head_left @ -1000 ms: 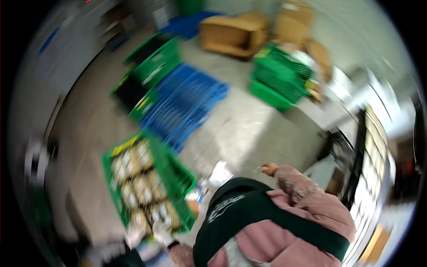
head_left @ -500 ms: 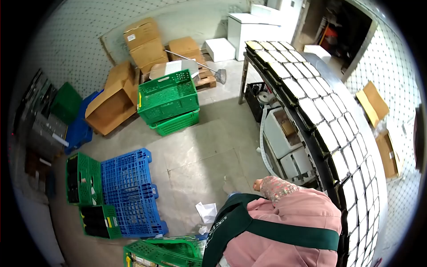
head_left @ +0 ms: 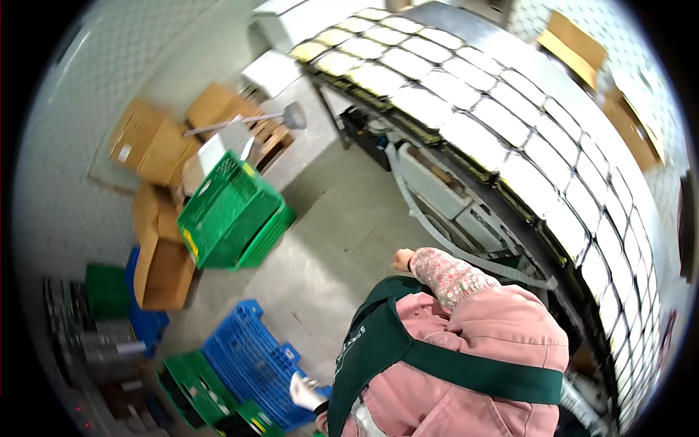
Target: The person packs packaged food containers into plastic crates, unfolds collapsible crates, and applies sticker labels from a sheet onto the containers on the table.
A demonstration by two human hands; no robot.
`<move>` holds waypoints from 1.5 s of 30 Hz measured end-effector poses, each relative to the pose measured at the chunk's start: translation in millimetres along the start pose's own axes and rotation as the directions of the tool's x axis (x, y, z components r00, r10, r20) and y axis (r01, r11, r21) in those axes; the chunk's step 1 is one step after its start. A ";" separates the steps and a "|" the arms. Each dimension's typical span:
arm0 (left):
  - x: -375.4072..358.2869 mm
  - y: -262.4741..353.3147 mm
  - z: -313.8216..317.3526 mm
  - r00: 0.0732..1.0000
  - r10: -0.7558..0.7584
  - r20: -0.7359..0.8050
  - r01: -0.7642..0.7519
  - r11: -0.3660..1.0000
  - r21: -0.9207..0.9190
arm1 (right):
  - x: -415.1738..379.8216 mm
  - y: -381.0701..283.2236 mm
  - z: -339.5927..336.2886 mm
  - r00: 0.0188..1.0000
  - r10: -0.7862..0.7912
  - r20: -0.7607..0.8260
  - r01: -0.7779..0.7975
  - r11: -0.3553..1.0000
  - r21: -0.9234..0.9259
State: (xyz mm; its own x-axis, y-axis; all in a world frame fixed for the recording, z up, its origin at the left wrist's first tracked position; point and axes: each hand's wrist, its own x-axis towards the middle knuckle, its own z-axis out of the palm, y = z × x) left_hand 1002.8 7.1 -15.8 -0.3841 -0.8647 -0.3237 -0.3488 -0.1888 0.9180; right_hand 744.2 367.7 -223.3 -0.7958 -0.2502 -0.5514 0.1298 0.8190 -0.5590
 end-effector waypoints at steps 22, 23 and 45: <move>190.4 150.4 452.1 -0.118 -0.383 0.916 -0.817 0.562 0.130 | -59.0 -61.1 122.4 -0.041 0.996 0.083 -0.305 -0.091 0.948; 201.0 158.5 459.5 -0.110 -0.404 0.908 -0.839 0.528 0.133 | -47.4 -73.4 136.8 0.096 0.992 0.078 -0.329 -0.042 0.944; -15.9 -7.6 503.5 -0.577 -0.785 0.224 -0.817 0.549 -0.180 | -119.1 -94.0 192.2 0.549 0.834 0.054 -0.372 0.186 0.910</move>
State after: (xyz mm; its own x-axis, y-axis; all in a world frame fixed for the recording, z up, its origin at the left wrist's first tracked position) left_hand 581.2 256.7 -132.9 0.3040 0.7515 -0.5855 0.2757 0.5189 0.8092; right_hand 940.5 221.2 -224.1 -0.2970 0.5177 -0.8024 0.8579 -0.2243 -0.4623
